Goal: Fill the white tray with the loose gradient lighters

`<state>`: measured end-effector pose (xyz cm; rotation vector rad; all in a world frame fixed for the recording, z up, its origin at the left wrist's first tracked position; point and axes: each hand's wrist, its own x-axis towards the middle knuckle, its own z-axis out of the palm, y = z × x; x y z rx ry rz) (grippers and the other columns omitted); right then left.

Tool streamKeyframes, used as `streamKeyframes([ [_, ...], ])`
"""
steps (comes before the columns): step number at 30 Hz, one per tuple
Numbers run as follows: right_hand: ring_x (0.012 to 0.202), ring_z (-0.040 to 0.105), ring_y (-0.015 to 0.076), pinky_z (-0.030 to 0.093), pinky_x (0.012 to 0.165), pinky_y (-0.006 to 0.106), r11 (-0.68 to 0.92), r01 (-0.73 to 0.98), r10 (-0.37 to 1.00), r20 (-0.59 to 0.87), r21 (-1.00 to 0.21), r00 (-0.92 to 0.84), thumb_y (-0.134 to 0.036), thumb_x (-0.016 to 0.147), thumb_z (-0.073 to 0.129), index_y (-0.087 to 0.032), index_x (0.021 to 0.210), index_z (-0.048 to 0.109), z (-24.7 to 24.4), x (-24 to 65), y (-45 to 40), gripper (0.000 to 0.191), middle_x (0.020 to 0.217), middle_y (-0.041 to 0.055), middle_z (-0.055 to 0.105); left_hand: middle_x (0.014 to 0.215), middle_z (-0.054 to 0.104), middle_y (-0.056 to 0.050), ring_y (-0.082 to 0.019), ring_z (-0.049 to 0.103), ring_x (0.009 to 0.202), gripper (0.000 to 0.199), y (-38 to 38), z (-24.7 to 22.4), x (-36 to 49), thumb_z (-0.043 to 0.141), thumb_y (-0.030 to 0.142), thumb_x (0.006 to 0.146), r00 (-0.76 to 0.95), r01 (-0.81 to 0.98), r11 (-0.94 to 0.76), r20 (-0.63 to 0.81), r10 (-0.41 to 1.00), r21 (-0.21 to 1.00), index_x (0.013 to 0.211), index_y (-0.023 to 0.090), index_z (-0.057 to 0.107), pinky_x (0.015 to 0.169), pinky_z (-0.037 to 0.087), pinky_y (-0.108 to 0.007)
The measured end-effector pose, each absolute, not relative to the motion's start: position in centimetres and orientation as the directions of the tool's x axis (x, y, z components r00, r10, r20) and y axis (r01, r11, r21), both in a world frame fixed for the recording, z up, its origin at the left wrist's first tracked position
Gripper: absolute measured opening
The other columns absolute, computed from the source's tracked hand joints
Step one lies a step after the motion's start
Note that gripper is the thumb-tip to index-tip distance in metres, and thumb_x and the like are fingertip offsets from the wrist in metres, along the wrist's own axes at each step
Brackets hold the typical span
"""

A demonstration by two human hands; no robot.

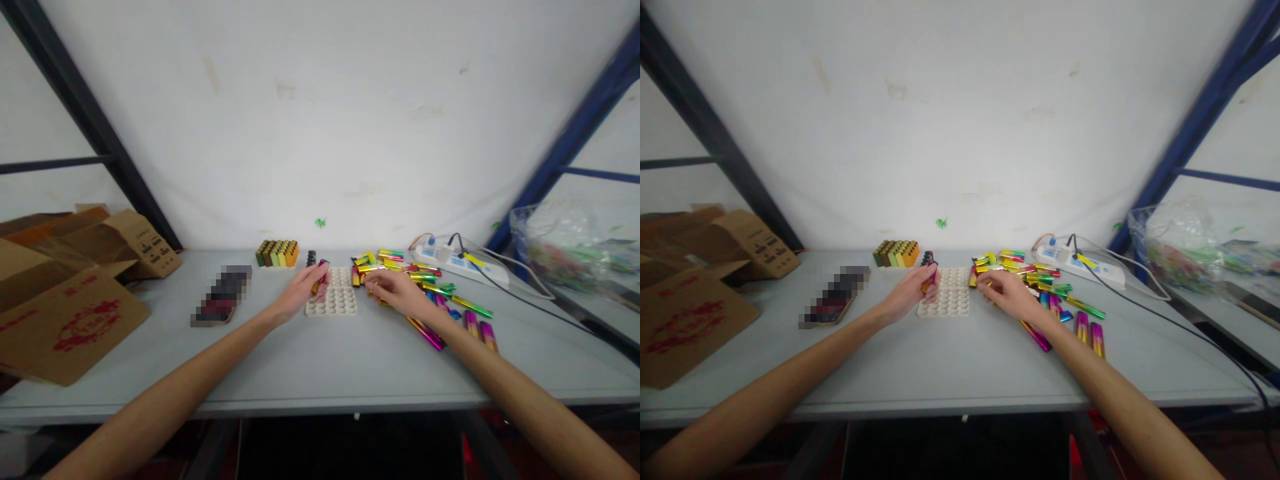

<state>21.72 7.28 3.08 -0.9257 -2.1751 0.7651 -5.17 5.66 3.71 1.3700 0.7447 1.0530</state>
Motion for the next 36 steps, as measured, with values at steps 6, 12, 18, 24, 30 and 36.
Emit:
streamKeyframes([
  [6, 0.069, 0.068, 0.0182, 0.054, 0.067, 0.032, 0.613, 0.461, 0.765, 0.334, -0.642, -0.551, -0.043, 0.101, 0.054, -0.019, 0.105, 0.069, 3.6, 21.6, 7.0, 0.028, 0.097, 0.0083, 0.075, 0.053, 0.028, 0.009, -0.007, 0.026, 0.045, 0.058, 5.7, 3.7, -5.5, 0.064, 0.07, 0.081, 0.261, 0.047, -0.189, 0.171, 0.95, 0.981, 0.063, 0.022, 0.039, 0.044, 0.02, -0.022],
  [12, 0.084, 0.069, 0.0213, 0.052, 0.073, 0.032, 0.69, 0.513, 0.716, 0.374, -0.511, -0.59, -0.033, 0.101, 0.053, -0.018, 0.104, 0.069, 3.8, 21.7, 7.0, 0.023, 0.101, 0.0099, 0.076, 0.053, 0.028, 0.006, -0.01, 0.028, 0.051, 0.05, 5.6, 3.9, -6.0, 0.055, 0.061, 0.081, 0.216, 0.336, -0.312, 0.25, 0.944, 0.889, 0.055, 0.022, 0.036, 0.048, 0.02, -0.024],
  [18, 0.083, 0.067, 0.0206, 0.05, 0.074, 0.032, 0.704, 0.516, 0.702, 0.373, -0.488, -0.606, -0.032, 0.101, 0.052, -0.019, 0.105, 0.069, 3.9, 21.7, 6.9, 0.022, 0.101, 0.0089, 0.075, 0.052, 0.031, 0.005, -0.01, 0.028, 0.052, 0.044, 5.6, 4.0, -6.3, 0.053, 0.052, 0.079, 0.23, 0.38, -0.33, 0.257, 0.939, 0.864, 0.053, 0.022, 0.037, 0.049, 0.019, -0.025],
  [24, 0.078, 0.064, 0.019, 0.048, 0.072, 0.03, 0.72, 0.505, 0.686, 0.376, -0.477, -0.622, -0.03, 0.101, 0.052, -0.017, 0.105, 0.069, 4.0, 21.7, 6.8, 0.022, 0.097, 0.0083, 0.073, 0.053, 0.031, 0.005, -0.01, 0.029, 0.052, 0.041, 5.9, 3.3, -6.6, 0.053, 0.051, 0.079, 0.262, 0.379, -0.347, 0.26, 0.929, 0.858, 0.055, 0.022, 0.037, 0.048, 0.021, -0.024],
  [30, 0.079, 0.065, 0.0191, 0.049, 0.072, 0.03, 0.744, 0.501, 0.661, 0.38, -0.441, -0.647, -0.026, 0.1, 0.054, -0.017, 0.107, 0.069, 3.5, 21.8, 7.2, 0.019, 0.099, 0.0084, 0.072, 0.054, 0.03, 0.006, -0.01, 0.029, 0.051, 0.041, 5.9, 3.5, -6.6, 0.051, 0.051, 0.084, 0.261, 0.371, -0.356, 0.272, 0.926, 0.858, 0.059, 0.023, 0.035, 0.047, 0.021, -0.024],
  [36, 0.08, 0.066, 0.0194, 0.052, 0.074, 0.032, 0.754, 0.482, 0.649, 0.387, -0.447, -0.655, -0.023, 0.099, 0.053, -0.018, 0.109, 0.068, 3.5, 21.8, 7.2, 0.018, 0.1, 0.0082, 0.073, 0.058, 0.036, 0.006, -0.01, 0.034, 0.051, 0.045, 6.0, 4.3, -6.8, 0.052, 0.058, 0.095, 0.265, 0.359, -0.444, 0.366, 0.892, 0.821, 0.071, 0.02, 0.049, 0.046, 0.027, -0.023],
])
